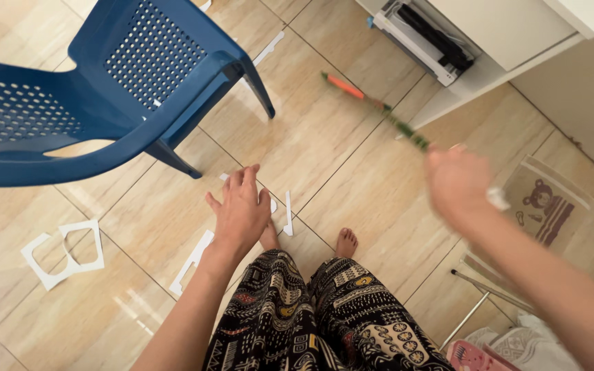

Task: The person sweeps paper scraps across the floor using a broom and moves a blue chair to reach areas underneath it.

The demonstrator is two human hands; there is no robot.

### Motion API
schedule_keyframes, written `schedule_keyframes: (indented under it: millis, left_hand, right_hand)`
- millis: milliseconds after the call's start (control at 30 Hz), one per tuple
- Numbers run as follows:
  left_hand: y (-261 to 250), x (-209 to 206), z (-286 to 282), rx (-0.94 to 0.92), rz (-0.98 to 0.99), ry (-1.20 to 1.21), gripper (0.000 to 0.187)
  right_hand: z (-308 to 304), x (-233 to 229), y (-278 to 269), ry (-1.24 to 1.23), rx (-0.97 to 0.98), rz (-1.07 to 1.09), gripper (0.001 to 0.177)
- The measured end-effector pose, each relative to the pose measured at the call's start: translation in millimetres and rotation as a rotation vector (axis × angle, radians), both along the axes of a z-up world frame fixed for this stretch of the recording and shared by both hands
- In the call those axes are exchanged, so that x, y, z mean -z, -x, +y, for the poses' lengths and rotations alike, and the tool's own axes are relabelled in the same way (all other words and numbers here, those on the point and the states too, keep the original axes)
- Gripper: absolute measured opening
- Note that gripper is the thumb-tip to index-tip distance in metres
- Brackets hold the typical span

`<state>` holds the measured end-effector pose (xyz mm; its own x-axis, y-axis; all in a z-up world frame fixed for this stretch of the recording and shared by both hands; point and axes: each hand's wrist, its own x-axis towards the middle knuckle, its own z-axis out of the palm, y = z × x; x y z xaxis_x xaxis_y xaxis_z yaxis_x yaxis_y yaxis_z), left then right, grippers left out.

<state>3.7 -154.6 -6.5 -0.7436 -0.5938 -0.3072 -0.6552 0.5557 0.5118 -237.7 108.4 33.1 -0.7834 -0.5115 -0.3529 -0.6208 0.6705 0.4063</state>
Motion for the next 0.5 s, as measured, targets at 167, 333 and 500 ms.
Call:
schedule_keyframes:
  millis: [167,333,500]
  left_hand:
    - [-4.0,0.2,8.3,-0.001,-0.018,-0.029,0.054]
    - [-4.3,3.4,22.6,-0.008,-0.019,0.012,0.056]
    - [-6.4,4.7,36.2,0.005,-0.101,0.018,0.061]
  right_hand:
    - [6.9,13.8,-85.1,-0.052,-0.100,-0.099,0.044]
    - [22.6,-36.0,-121.2,0.029,-0.089,-0.223,0.059]
    - [45.8,-93.2,-60.2,0.035,0.207,-0.402,0.050]
